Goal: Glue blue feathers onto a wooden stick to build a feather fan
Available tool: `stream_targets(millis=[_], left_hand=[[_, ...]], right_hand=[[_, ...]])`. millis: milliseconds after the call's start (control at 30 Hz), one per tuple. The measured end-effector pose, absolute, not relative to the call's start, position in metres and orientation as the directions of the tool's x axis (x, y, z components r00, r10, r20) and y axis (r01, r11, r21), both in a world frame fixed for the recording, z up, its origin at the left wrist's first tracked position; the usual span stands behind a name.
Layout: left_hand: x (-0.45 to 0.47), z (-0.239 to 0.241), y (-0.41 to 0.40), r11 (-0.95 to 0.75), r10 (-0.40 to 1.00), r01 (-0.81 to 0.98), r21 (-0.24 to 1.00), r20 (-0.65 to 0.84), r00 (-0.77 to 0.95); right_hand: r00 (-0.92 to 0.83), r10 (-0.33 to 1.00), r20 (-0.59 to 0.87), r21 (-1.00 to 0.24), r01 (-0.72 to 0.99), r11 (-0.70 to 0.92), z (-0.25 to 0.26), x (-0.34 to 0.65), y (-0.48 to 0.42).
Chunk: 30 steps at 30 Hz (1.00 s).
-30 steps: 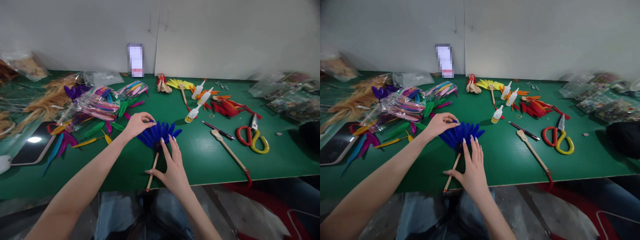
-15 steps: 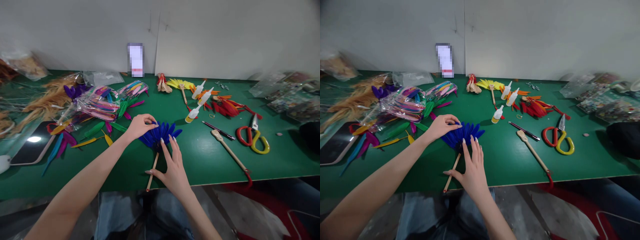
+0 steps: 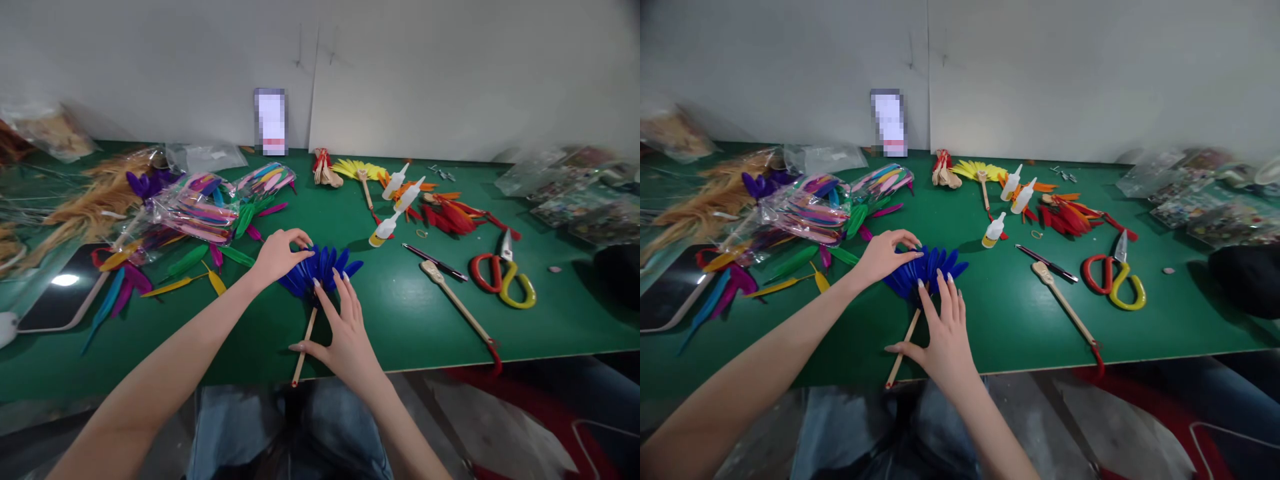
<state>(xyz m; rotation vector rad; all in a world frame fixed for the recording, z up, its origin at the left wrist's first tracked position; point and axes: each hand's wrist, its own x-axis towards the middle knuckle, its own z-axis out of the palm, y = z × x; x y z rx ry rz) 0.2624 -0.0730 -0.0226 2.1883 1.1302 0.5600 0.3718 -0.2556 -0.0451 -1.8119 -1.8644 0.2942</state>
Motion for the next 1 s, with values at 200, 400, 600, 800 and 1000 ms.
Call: stream_targets(millis=[200,400,600,800,1000], left_hand=[[0.2614,-0.0258,-0.0694,-0.422,0.852,0.547,0.723,0.109,0.512],[0.2568,-0.0218,-0.0659,-0.410,0.885,0.550,0.728,0.174,0.431],[0.2561,-0.0219,-0.0650,-0.419,0.856,0.505,0.754,0.143,0.498],[0.2572,-0.0224,-0.0674,-0.414,0.831,0.473,0.778,0.111,0.545],[0.2596,-0.0214,-0.0692,-0.438,0.834,0.441,0.783,0.171,0.524]], right_hand=[[0.008,0.981,0.195,-0.486,0.870,0.090,-0.0428,0.3738,-0.2524],[0.002,0.981,0.193,-0.482,0.871,0.093,-0.0424,0.3740,-0.2515],[0.008,0.979,0.205,-0.489,0.867,0.095,-0.0423,0.3734,-0.2513],[0.047,0.970,0.239,-0.526,0.846,0.089,-0.0425,0.3721,-0.2539],[0.068,0.965,0.255,-0.546,0.833,0.085,-0.0414,0.3719,-0.2552]])
